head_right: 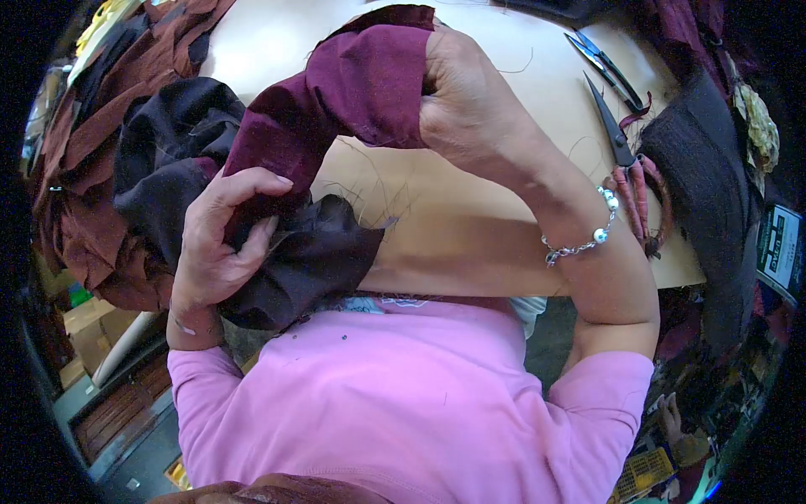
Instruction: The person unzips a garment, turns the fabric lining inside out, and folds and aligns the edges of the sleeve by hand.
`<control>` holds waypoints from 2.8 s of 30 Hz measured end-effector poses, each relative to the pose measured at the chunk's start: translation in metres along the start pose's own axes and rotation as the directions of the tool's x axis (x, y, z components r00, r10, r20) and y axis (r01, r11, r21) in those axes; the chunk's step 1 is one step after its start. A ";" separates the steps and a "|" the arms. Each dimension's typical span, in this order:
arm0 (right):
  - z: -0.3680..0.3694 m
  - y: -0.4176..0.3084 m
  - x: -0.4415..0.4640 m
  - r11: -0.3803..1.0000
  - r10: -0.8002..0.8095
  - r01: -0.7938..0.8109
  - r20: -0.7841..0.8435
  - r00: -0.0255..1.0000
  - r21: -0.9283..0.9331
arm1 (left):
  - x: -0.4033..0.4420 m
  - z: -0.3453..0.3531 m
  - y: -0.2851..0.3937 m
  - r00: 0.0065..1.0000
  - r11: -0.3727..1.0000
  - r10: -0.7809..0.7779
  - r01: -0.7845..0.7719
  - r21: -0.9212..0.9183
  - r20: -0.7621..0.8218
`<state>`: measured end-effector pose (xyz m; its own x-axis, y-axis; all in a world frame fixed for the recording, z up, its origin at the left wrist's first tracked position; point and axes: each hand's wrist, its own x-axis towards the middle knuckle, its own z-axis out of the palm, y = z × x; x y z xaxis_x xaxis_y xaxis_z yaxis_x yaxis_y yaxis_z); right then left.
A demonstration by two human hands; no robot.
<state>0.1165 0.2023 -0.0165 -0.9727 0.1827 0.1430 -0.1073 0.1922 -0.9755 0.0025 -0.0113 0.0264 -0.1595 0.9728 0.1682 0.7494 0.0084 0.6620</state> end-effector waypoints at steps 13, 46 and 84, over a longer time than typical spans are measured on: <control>0.000 0.014 0.002 0.817 -0.313 0.327 0.111 0.943 -0.475 | -0.003 0.002 0.006 0.992 0.997 -0.072 0.070 0.017 0.108; 0.004 0.004 0.004 0.982 -0.129 0.126 0.016 0.991 0.144 | 0.007 0.020 0.002 0.941 0.909 -0.298 0.229 -0.348 -0.160; 0.008 0.007 0.001 0.976 -0.182 0.187 0.050 0.982 -0.109 | 0.005 0.023 -0.017 0.987 0.897 -0.139 0.091 -0.433 -0.079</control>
<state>0.1133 0.1965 -0.0247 -0.9459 0.0960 0.3100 -0.2641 0.3272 -0.9073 0.0035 -0.0016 -0.0012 -0.3119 0.9409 0.1317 0.3797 -0.0037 0.9251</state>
